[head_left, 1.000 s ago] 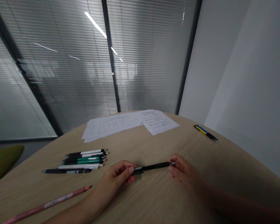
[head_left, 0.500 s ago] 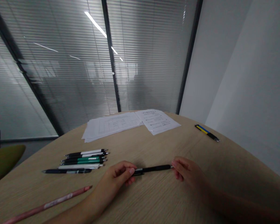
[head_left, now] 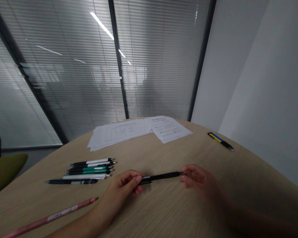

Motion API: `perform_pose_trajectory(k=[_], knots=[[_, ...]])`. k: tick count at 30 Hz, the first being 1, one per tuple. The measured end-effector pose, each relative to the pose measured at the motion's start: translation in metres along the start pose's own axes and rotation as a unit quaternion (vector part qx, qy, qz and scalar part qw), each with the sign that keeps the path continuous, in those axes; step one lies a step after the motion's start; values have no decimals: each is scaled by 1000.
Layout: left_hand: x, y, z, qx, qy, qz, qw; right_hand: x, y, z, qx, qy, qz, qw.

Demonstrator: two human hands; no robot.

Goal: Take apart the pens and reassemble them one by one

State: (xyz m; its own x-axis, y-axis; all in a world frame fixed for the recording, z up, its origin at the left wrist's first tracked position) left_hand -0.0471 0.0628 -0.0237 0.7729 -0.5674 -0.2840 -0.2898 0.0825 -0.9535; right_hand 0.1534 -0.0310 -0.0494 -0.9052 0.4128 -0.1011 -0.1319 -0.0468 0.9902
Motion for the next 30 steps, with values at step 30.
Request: perform_pose_trajectory(k=[30], knots=[[-4,0,2,-5,-27,1,1000,-34,21,29,-208,77,-396,891]])
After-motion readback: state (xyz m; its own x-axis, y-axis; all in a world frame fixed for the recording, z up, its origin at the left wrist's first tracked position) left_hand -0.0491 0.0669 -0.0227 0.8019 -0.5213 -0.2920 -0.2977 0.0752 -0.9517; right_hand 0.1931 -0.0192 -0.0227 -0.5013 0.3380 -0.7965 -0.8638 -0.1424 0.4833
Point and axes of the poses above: each hand's wrist, its own z-axis towards the middle knuckle, its own x-axis out of the palm, y = z × x, the point moved 6 cm from there along z, towards the middle knuckle, and after that the axes turned 5 degrees about z, right-handed, at the moved point
